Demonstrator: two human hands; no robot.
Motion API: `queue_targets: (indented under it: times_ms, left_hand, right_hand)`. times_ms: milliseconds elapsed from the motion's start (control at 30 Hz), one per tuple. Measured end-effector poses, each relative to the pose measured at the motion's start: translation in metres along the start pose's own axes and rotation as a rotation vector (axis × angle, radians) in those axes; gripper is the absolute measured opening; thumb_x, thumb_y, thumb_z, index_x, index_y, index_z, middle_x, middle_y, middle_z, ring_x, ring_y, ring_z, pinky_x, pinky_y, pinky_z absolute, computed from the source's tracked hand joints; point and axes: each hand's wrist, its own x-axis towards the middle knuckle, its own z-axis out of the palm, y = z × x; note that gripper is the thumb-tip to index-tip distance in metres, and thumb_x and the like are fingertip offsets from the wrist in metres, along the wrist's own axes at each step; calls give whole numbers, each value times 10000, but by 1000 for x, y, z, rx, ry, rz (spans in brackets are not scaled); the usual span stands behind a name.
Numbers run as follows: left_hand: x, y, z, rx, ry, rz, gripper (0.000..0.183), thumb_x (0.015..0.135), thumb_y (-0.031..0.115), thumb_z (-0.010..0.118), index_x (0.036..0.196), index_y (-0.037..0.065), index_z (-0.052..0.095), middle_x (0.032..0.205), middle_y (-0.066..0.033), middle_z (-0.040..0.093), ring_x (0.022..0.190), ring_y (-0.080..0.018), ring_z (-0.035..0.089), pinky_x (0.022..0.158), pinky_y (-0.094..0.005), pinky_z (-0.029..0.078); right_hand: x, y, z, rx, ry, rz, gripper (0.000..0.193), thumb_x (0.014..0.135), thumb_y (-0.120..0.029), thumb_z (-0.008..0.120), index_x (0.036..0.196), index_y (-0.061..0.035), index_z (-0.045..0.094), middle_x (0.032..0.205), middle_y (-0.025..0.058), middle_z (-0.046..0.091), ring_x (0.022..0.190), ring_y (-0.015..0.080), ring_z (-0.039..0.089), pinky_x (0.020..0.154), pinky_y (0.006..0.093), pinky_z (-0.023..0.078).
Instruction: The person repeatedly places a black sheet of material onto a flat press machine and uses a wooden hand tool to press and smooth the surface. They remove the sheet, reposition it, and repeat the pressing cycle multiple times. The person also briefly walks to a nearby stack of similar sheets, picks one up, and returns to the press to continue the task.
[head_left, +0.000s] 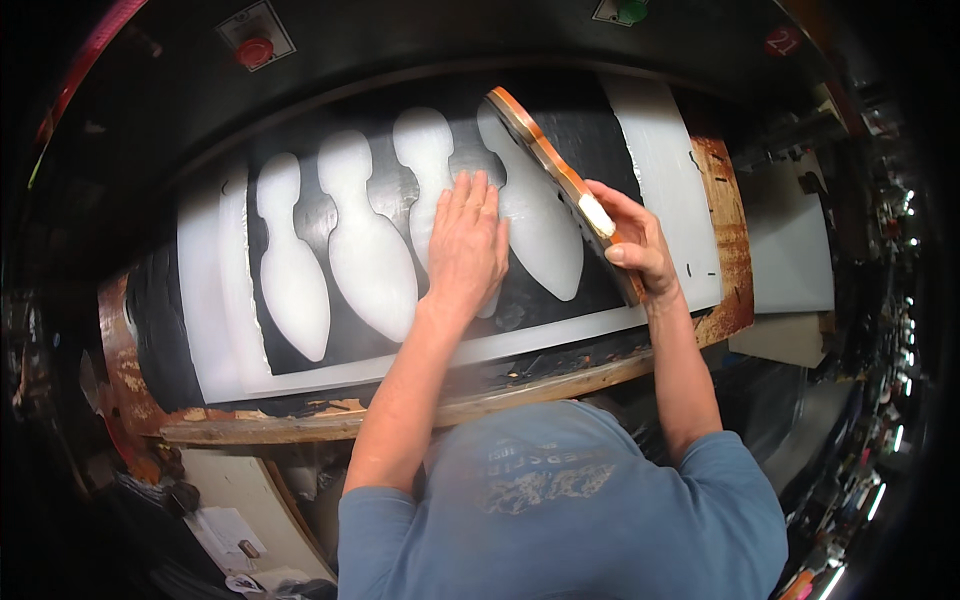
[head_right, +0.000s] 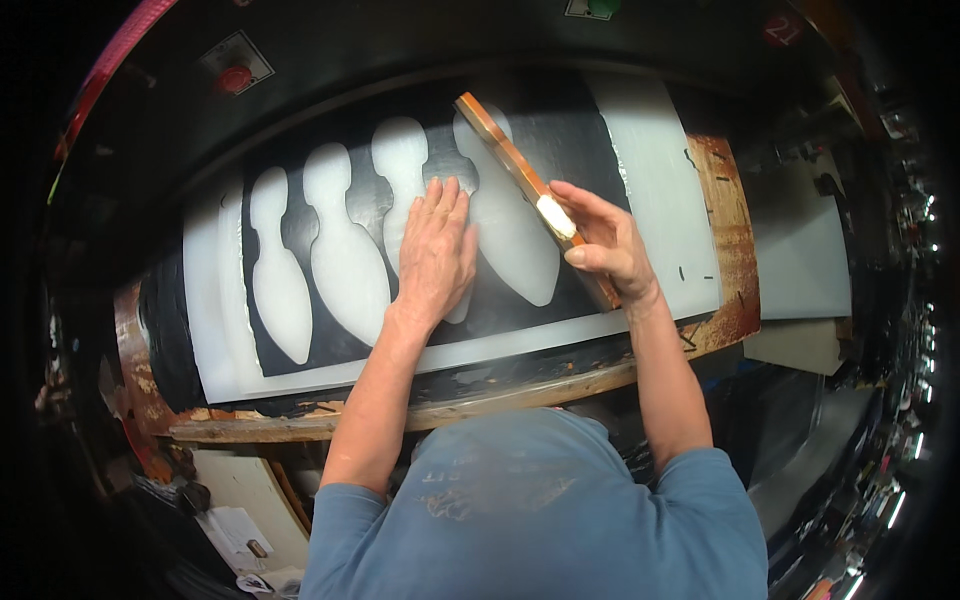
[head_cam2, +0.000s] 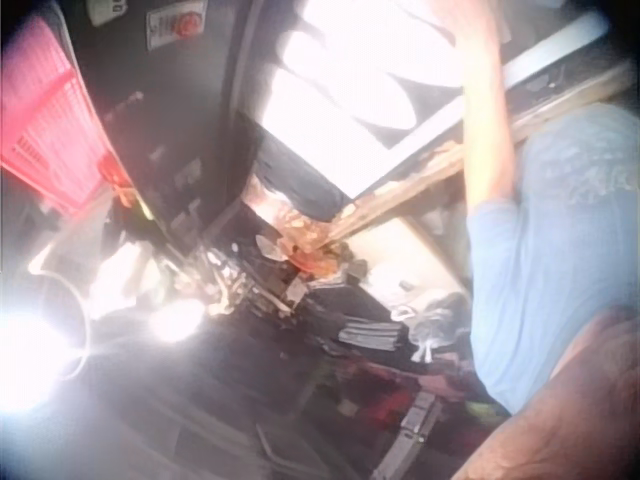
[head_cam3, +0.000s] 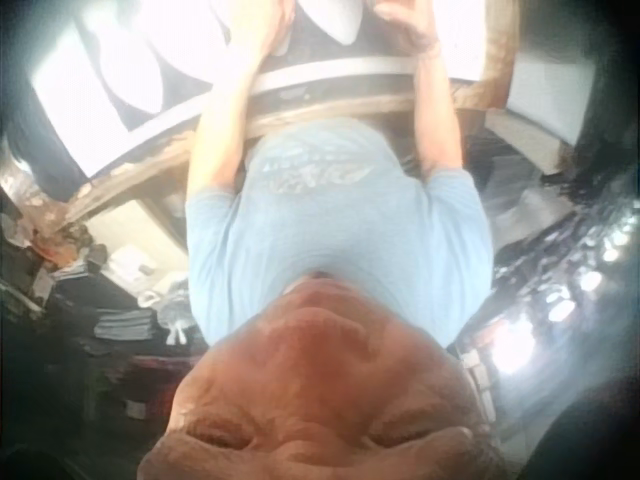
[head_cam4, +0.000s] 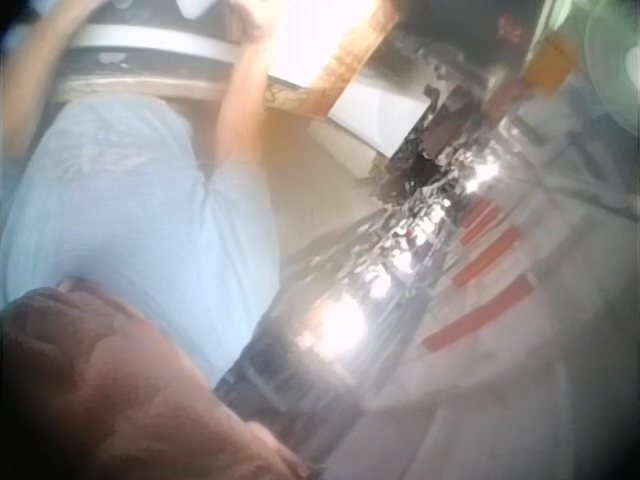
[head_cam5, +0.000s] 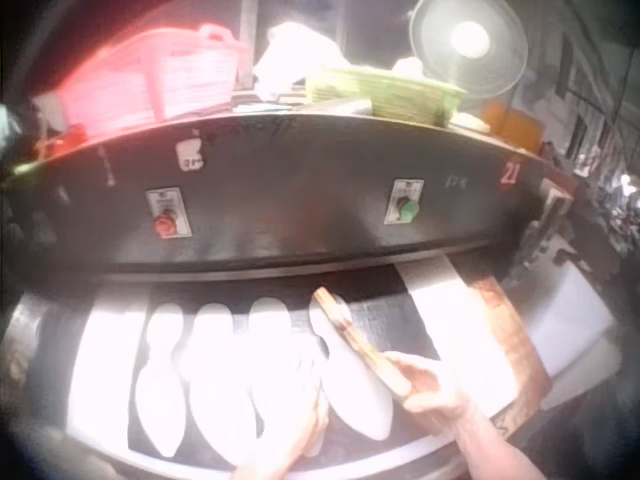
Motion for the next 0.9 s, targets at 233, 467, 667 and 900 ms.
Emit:
queue_targets:
  times_ms: [233,467,667,900]
  left_hand:
    - [-13,100,-13,-851,-245,-153,1047,879,307,873,1659,-52,273,1679,-327,337,1604,-445,269,1299,-496,289]
    - [-14,99,7,-718,-68,-40,374,1050,82,656,1405,-38,649,1389,-259,676,1205,-345,725,982,-379,568]
    - [-19,76,0,-847,163,-496,240,1139,162,569,1133,-36,704,797,64,559,721,-55,465,613,-260,402]
    - [-43,18,-17,-776,352,-734,321,1160,209,493,960,-10,617,833,9,578,769,-94,504,704,-264,485]
  right_hand:
    - [-14,17,15,221,117,-47,814,844,-107,775,1562,101,452,1448,157,599,1328,206,584,1177,345,428]
    - [-15,13,0,389,200,-11,814,848,-231,782,1556,48,492,1238,79,685,1101,126,656,989,267,525]
    - [-28,12,-10,497,187,-76,743,859,-272,723,1495,55,523,1147,89,692,937,124,705,800,234,615]
    - [-57,-2,-37,709,237,-155,914,842,-288,752,1577,106,379,1379,294,642,1170,350,730,1017,441,637]
